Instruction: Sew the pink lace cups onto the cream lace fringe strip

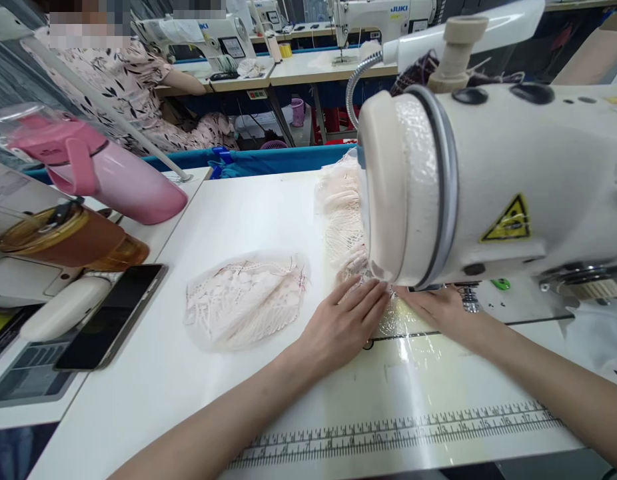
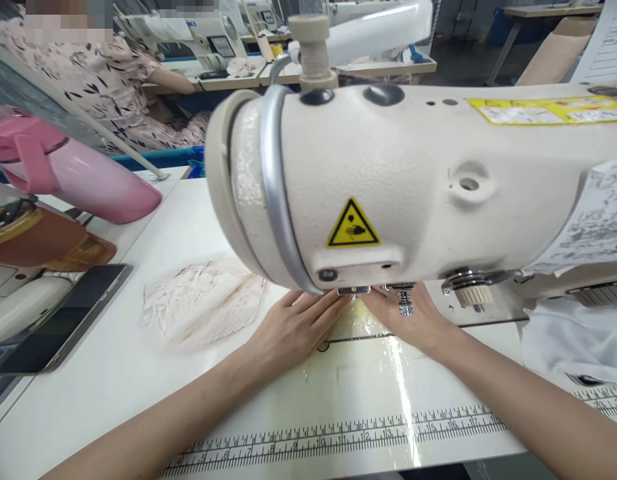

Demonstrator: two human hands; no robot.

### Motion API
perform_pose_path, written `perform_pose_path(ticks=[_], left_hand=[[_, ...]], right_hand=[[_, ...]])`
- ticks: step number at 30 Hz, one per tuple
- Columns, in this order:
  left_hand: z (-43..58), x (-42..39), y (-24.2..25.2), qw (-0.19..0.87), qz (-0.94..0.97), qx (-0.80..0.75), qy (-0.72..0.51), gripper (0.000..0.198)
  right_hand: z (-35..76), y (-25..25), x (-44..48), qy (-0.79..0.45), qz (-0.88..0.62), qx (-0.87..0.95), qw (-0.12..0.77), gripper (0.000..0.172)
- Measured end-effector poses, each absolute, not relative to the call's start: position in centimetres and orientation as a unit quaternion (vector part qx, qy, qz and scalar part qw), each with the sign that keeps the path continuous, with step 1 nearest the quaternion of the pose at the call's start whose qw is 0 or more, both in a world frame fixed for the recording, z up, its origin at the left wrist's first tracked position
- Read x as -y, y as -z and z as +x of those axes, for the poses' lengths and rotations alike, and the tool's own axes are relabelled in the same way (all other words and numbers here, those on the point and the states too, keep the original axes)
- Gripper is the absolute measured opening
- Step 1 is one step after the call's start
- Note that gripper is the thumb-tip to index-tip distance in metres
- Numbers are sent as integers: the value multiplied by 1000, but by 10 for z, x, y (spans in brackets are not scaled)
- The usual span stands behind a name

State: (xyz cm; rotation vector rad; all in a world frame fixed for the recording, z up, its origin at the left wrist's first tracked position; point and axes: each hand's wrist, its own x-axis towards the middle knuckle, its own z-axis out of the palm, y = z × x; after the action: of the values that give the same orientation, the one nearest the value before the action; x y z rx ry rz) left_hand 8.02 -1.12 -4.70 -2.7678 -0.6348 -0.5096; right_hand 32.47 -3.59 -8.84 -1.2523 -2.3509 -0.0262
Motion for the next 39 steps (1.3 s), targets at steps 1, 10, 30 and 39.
perform_pose_path(ticks=[1, 10, 30, 39], left_hand=[[80, 11, 48, 124, -955, 206, 173, 32], [83, 10, 42, 96, -946, 246, 187, 30], [83, 8, 41, 71, -943, 270, 181, 31], [81, 6, 42, 39, -942, 297, 148, 35]], right_hand=[[323, 82, 40, 13, -454, 860, 231, 44], [303, 63, 46, 58, -481, 850, 208, 32], [302, 54, 48, 183, -438, 868, 143, 31], [306, 54, 38, 98, -473, 837, 258, 22]])
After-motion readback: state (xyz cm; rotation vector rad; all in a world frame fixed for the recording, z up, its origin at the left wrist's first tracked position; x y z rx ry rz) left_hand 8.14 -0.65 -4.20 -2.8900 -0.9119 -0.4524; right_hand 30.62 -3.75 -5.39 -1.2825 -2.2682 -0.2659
